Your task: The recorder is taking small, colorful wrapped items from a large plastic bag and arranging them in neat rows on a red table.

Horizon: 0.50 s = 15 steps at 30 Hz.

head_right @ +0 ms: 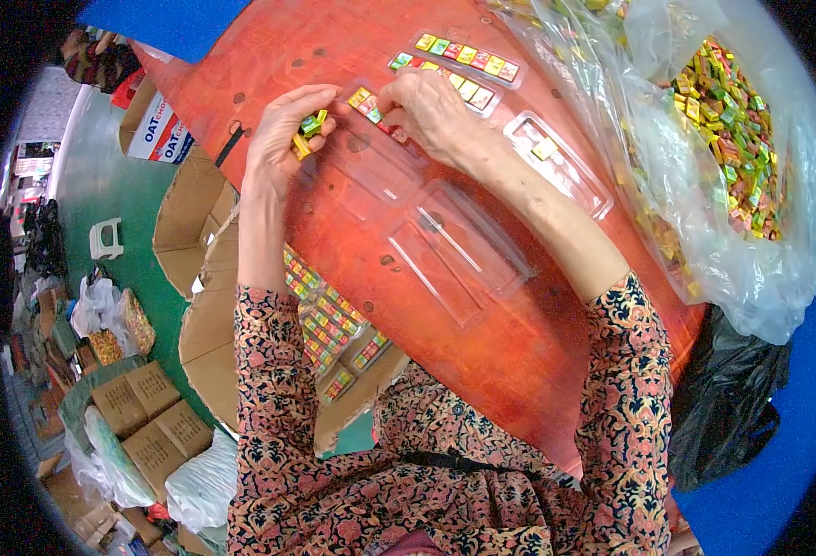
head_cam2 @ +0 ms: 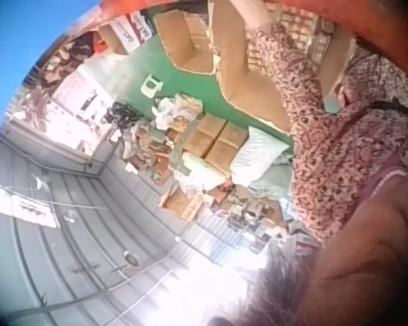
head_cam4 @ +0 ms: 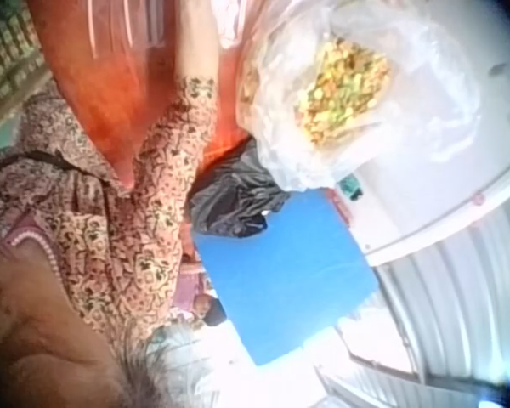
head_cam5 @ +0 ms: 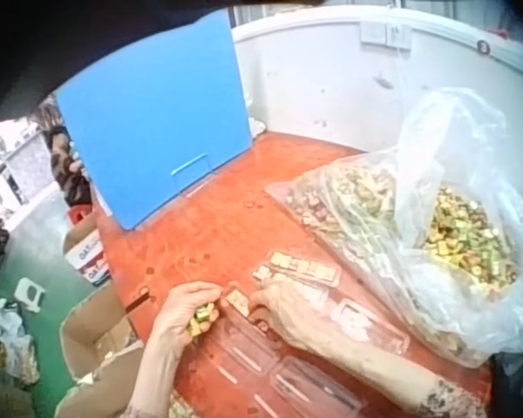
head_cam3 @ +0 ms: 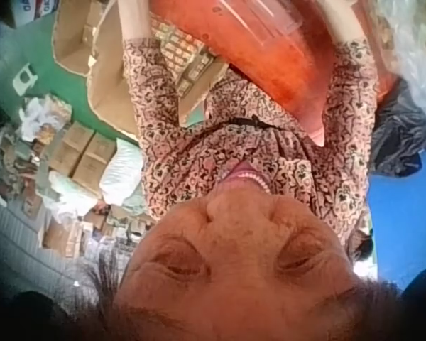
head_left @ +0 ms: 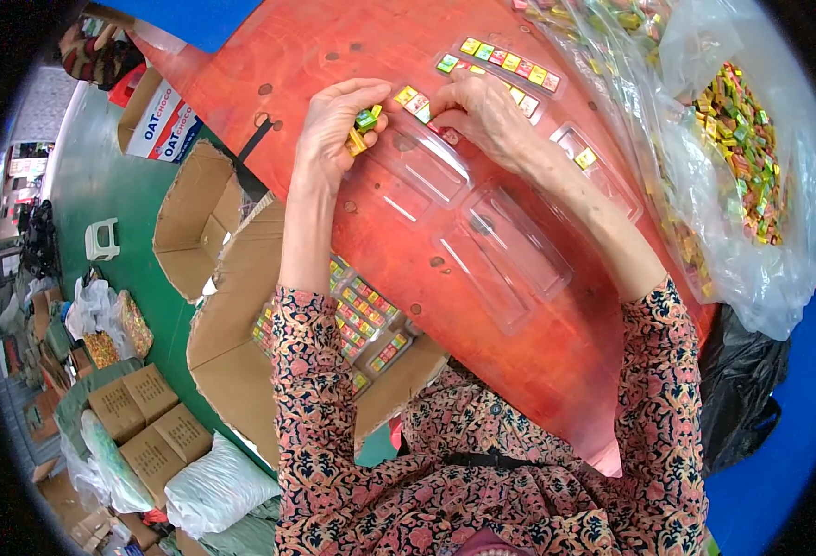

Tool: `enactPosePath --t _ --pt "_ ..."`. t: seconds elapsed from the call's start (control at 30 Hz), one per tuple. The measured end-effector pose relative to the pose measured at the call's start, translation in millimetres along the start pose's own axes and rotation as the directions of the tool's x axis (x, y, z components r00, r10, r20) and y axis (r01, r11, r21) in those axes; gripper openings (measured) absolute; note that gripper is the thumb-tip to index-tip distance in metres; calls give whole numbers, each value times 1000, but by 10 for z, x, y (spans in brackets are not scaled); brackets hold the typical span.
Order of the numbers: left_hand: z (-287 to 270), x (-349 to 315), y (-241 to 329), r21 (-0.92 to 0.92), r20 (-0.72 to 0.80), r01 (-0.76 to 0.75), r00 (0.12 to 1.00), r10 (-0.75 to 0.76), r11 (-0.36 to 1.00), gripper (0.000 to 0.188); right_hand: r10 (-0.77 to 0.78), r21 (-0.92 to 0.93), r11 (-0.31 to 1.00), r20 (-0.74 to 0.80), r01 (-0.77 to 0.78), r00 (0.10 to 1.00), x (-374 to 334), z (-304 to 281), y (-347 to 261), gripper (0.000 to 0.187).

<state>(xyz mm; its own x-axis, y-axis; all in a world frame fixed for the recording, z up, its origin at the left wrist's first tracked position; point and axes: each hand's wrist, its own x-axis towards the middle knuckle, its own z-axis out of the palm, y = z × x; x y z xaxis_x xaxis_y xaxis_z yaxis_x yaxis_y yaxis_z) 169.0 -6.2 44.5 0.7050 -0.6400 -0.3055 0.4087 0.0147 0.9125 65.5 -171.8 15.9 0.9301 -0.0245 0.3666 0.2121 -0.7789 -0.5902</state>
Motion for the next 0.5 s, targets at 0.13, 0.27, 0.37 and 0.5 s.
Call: enactPosePath --t 0.13,0.27,0.37,0.5 --pt "6 29 -46 -45 20 25 1000 -24 999 24 6 -66 998 -70 -11 998 -13 25 -39 11" --pt "-62 58 -65 -216 66 102 994 -90 971 40 -48 -49 998 -148 41 988 -33 -16 -178 11" --pt "-126 63 -94 -446 225 249 961 -161 860 52 67 106 993 -249 -42 966 -41 -67 -354 14" --pt "-86 20 -135 -692 269 293 953 -141 660 56 31 180 983 -325 29 945 -73 -113 -635 16"
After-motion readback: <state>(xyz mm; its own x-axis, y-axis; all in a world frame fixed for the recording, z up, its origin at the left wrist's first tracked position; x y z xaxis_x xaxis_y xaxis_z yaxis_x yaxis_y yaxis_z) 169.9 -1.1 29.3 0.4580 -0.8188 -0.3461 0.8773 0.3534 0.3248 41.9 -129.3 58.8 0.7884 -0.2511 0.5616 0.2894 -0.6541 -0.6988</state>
